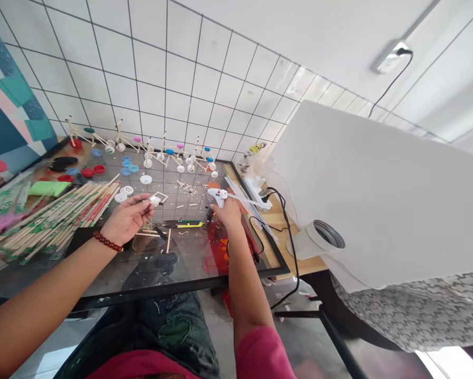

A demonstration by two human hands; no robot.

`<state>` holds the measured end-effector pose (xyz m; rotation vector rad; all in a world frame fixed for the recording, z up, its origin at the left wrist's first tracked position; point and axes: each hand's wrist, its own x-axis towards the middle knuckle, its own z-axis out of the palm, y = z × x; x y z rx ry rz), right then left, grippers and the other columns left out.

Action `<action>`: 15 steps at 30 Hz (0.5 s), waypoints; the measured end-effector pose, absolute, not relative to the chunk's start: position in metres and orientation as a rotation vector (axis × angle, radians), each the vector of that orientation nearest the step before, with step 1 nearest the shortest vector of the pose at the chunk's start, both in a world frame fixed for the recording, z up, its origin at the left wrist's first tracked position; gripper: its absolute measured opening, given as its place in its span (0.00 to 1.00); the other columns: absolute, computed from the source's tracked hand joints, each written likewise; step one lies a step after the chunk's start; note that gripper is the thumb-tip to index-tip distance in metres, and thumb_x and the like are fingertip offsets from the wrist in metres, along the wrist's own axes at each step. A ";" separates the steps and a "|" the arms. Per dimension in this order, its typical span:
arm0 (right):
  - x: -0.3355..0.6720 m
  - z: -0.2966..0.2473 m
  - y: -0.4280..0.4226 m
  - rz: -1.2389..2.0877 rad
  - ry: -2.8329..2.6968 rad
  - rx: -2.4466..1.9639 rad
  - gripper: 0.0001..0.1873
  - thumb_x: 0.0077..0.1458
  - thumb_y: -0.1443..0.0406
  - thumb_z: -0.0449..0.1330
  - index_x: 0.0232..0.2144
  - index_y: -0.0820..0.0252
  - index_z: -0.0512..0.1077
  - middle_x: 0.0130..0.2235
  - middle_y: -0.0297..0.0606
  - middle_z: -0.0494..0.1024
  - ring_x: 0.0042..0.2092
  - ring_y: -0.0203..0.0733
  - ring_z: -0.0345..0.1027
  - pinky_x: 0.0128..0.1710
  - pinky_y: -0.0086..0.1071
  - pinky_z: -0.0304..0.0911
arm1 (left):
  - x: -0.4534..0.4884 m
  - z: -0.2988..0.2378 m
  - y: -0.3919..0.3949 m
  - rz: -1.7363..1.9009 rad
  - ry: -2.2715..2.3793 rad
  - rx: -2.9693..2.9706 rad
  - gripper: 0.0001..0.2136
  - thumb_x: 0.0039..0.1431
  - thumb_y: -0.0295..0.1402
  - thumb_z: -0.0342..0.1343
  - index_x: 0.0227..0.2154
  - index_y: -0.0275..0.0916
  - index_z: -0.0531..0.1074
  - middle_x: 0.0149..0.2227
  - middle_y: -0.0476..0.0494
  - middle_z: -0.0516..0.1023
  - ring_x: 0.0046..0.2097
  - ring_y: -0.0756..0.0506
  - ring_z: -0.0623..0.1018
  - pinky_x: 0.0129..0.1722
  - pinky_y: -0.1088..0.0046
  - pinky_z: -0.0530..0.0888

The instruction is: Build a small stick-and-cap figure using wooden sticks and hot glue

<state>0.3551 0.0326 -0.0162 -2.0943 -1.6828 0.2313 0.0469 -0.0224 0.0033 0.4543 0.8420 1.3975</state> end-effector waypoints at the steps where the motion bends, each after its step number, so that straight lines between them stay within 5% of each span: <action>1: 0.350 -0.018 0.036 0.264 -1.664 -2.113 0.22 0.59 0.58 0.68 0.53 0.63 0.80 0.51 0.56 0.86 0.55 0.60 0.80 0.53 0.42 0.71 | 0.046 0.003 -0.022 1.417 0.839 0.430 0.10 0.51 0.14 0.67 0.30 0.35 0.80 0.25 0.48 0.80 0.28 0.51 0.80 0.30 0.78 0.79; 7: 0.322 -0.034 0.023 0.229 -1.475 -1.684 0.19 0.60 0.58 0.63 0.48 0.61 0.81 0.46 0.50 0.87 0.50 0.59 0.81 0.53 0.47 0.73 | 0.035 0.004 -0.017 1.472 0.788 0.347 0.11 0.53 0.15 0.67 0.24 0.35 0.74 0.25 0.47 0.81 0.29 0.51 0.82 0.33 0.78 0.80; 15: 0.289 -0.046 -0.002 0.612 -1.588 -1.030 0.17 0.59 0.52 0.66 0.43 0.56 0.81 0.43 0.42 0.87 0.45 0.51 0.81 0.52 0.45 0.74 | 0.032 -0.001 -0.014 1.504 0.799 0.361 0.10 0.51 0.17 0.70 0.28 0.36 0.77 0.29 0.47 0.83 0.32 0.50 0.84 0.37 0.76 0.80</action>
